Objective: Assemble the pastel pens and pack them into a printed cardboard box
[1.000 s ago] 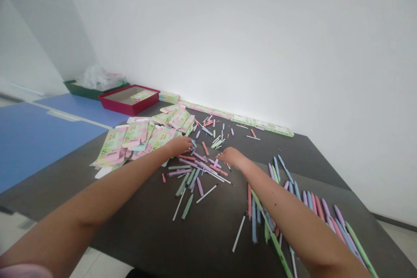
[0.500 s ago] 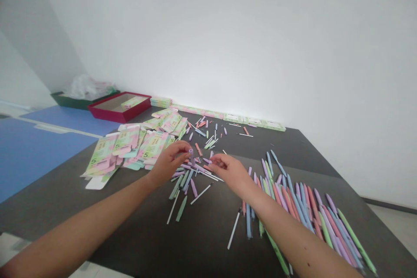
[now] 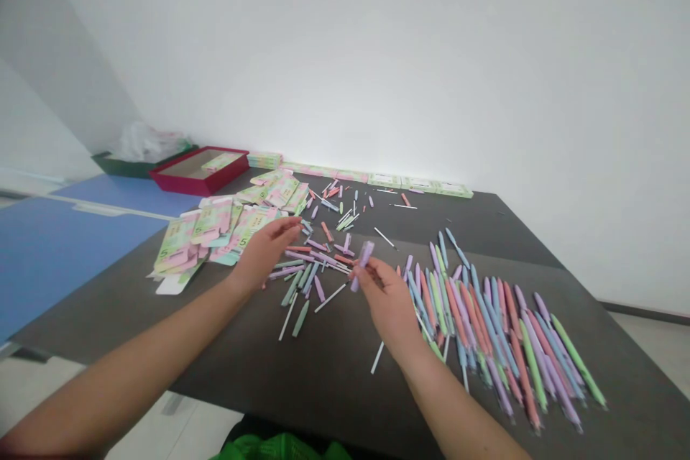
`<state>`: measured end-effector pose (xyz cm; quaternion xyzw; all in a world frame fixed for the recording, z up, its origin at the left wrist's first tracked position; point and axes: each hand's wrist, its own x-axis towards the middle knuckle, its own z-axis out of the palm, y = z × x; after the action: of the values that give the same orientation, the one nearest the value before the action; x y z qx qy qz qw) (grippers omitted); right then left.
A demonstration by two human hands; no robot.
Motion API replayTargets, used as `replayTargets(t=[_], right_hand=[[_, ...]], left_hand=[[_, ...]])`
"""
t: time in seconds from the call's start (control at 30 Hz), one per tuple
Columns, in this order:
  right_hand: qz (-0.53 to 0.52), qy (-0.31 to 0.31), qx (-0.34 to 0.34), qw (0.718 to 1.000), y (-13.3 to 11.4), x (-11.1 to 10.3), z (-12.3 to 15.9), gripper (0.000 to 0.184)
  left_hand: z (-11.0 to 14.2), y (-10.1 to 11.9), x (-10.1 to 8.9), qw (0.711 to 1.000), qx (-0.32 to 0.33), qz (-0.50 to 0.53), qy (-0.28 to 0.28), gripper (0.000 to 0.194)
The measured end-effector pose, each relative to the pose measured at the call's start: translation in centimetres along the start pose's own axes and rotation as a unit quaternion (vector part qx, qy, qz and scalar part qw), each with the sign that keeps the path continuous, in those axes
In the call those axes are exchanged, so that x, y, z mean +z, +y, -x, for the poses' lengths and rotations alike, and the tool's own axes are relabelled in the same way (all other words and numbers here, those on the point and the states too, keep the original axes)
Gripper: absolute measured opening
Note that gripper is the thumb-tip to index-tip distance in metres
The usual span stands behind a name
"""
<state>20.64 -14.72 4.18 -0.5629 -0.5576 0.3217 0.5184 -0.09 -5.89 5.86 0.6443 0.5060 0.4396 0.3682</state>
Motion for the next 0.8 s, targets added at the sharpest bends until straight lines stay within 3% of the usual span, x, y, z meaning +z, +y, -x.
replayTargets(t=[0.1, 0.33, 0.57, 0.67, 0.73, 0.8], right_hand=[[-0.052, 0.048, 0.003, 0.997, 1.7, -0.5, 0.2, 0.029], [-0.084, 0.072, 0.042, 0.993, 4.0, 0.3, 1.5, 0.034], [-0.085, 0.039, 0.056, 0.994, 3.9, 0.3, 2.2, 0.031], [-0.082, 0.041, 0.057, 0.994, 4.0, 0.3, 2.1, 0.033], [-0.080, 0.044, 0.056, 0.994, 4.1, 0.3, 2.1, 0.035], [-0.083, 0.044, 0.057, 0.994, 4.2, 0.3, 2.1, 0.036]], left_hand=[[-0.1, -1.7, -1.8, 0.992, -0.025, -0.122, 0.020, 0.037], [3.1, -4.8, -3.2, 0.947, -0.052, -0.304, -0.092, 0.024], [5.4, -5.7, -2.9, 0.923, -0.039, -0.351, -0.152, 0.019], [5.2, -5.6, -1.7, 0.913, 0.018, -0.375, -0.157, 0.019], [4.5, -5.5, -0.8, 0.900, 0.096, -0.388, -0.174, 0.021], [3.5, -5.5, 0.3, 0.871, 0.187, -0.395, -0.226, 0.024]])
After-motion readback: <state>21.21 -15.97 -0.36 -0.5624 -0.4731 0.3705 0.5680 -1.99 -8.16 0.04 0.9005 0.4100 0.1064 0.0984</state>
